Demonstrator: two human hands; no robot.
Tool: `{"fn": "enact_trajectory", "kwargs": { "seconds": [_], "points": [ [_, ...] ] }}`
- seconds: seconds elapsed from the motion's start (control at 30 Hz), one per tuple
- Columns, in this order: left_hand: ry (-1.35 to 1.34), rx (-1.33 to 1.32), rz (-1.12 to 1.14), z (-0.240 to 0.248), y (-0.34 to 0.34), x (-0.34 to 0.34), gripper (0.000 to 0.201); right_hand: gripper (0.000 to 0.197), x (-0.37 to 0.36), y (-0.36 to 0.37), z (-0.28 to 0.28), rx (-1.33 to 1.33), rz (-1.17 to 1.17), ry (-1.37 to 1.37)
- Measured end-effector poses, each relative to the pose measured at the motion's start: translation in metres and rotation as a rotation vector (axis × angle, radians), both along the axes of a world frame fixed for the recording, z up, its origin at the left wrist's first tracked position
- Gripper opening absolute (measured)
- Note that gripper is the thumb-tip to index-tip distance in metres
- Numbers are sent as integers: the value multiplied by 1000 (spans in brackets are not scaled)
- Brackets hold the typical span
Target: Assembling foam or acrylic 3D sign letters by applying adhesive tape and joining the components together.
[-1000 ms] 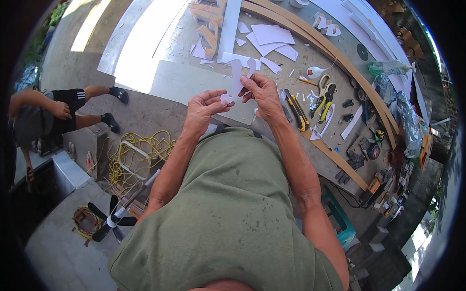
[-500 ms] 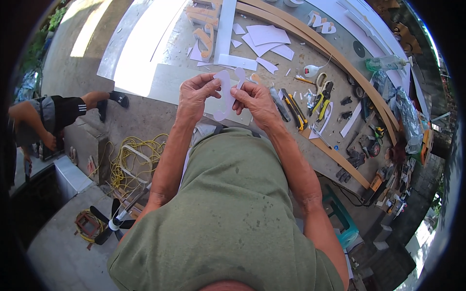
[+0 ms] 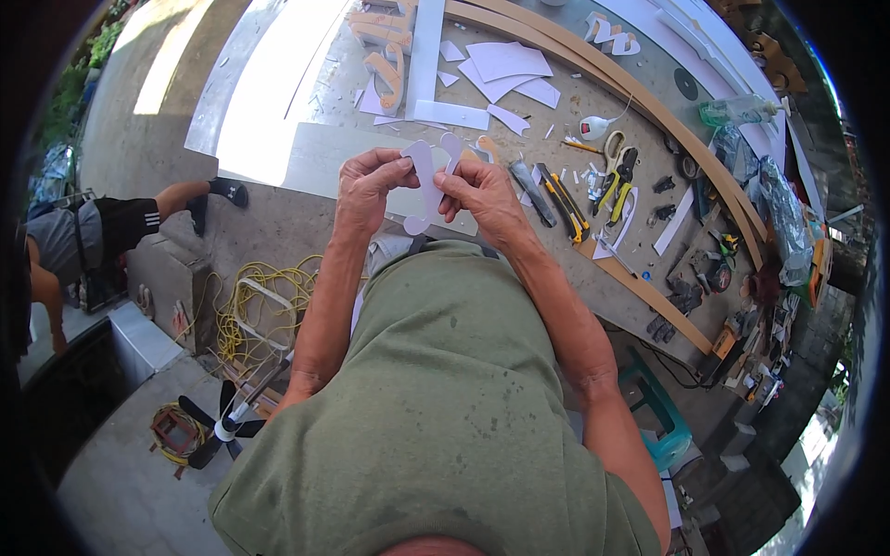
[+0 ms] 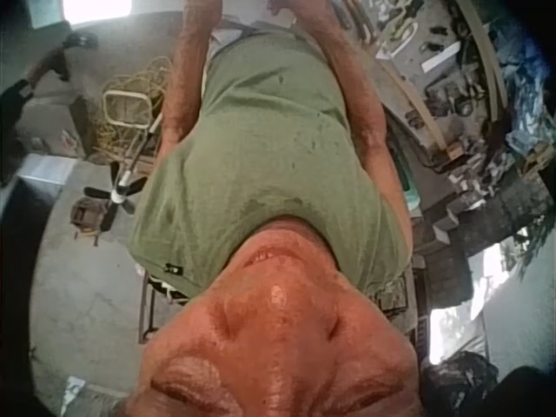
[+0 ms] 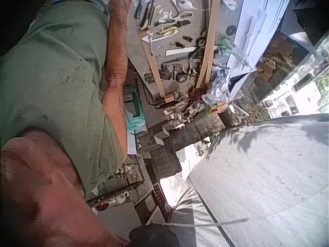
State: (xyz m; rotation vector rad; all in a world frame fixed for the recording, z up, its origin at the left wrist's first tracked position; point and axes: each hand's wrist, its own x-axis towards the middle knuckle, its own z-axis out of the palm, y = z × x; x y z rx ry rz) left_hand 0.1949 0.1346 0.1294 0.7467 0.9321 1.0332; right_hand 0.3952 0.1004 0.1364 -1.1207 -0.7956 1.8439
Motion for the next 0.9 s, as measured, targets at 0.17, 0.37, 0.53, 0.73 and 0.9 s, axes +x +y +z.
{"fn": "enact_trajectory", "kwargs": {
  "seconds": [0.17, 0.37, 0.53, 0.73, 0.9],
  "points": [
    [42, -40, 50, -10, 2, -5, 14, 19, 0, -3, -2, -12, -36, 24],
    [-63, -133, -81, -22, -5, -16, 25, 24, 1, 2, -9, -27, -110, 4],
    [-121, -155, -219, -15, -34, -5, 38, 26, -3, 7, -23, -51, -67, 20],
    [130, -259, -102, -44, -47, -28, 32, 25, 3, 10, -32, -152, 130, -473],
    [359, -103, 44, -51, -46, -44, 36, 23, 21, -13, -52, 511, -186, -1234]
  ]
}}
